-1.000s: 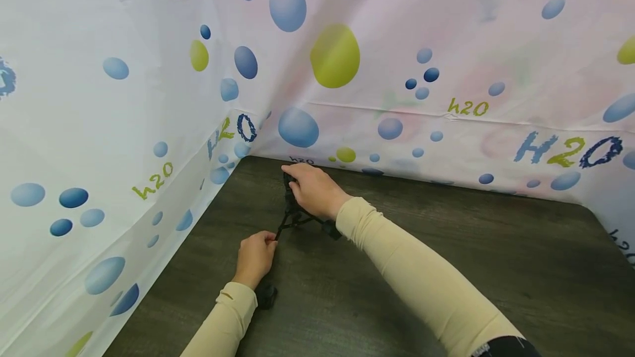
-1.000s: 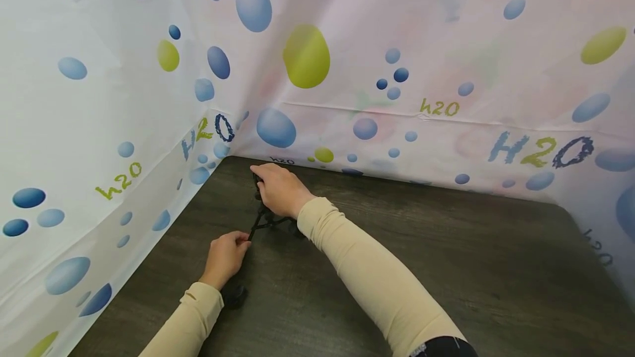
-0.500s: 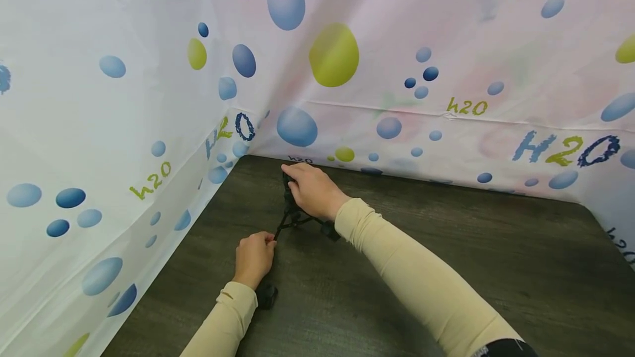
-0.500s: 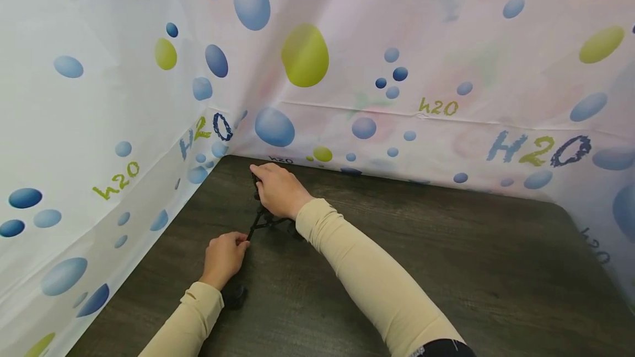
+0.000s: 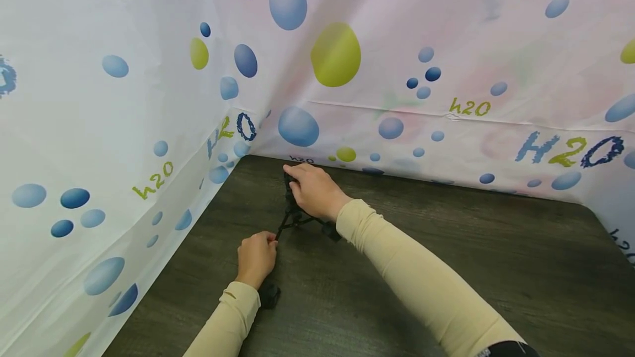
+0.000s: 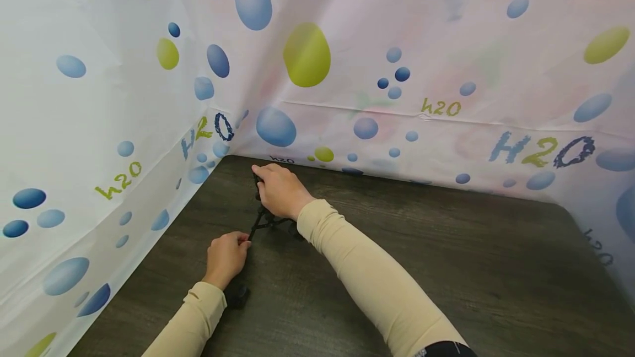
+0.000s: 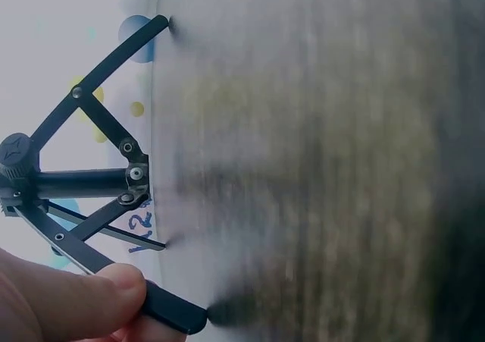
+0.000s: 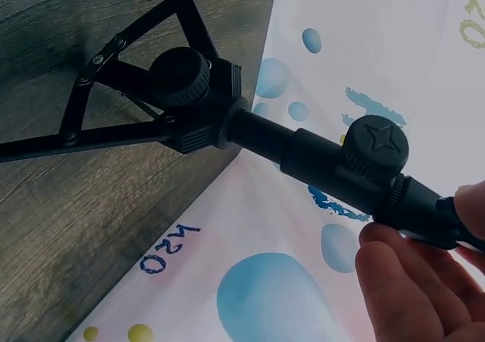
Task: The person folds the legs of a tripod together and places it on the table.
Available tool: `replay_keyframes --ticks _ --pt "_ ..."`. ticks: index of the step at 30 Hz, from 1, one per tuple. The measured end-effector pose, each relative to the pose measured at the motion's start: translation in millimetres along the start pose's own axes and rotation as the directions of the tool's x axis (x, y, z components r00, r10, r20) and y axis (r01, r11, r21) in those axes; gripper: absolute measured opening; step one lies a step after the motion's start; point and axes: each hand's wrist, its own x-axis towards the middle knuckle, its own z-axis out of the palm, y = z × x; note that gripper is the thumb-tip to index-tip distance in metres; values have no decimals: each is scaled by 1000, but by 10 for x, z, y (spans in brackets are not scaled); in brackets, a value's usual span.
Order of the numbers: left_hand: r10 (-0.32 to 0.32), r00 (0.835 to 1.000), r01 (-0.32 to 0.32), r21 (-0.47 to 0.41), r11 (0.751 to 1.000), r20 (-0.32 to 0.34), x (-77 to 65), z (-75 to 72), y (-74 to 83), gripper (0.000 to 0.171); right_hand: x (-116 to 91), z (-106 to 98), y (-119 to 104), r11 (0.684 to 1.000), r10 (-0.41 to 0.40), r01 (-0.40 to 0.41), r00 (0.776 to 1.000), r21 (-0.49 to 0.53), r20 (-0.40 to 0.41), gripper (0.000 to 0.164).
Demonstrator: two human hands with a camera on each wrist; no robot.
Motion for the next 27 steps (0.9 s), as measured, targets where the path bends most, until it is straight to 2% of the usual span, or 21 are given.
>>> replay_keyframes --ticks 13,27 --pt "-18 998 13 -79 997 -60 -12 62 4 8 5 21 15 1000 -6 6 1000 16 -15 43" --pt "-33 997 27 -97 995 -67 -3 94 9 10 21 35 36 1000 0 0 1000 30 -22 43"
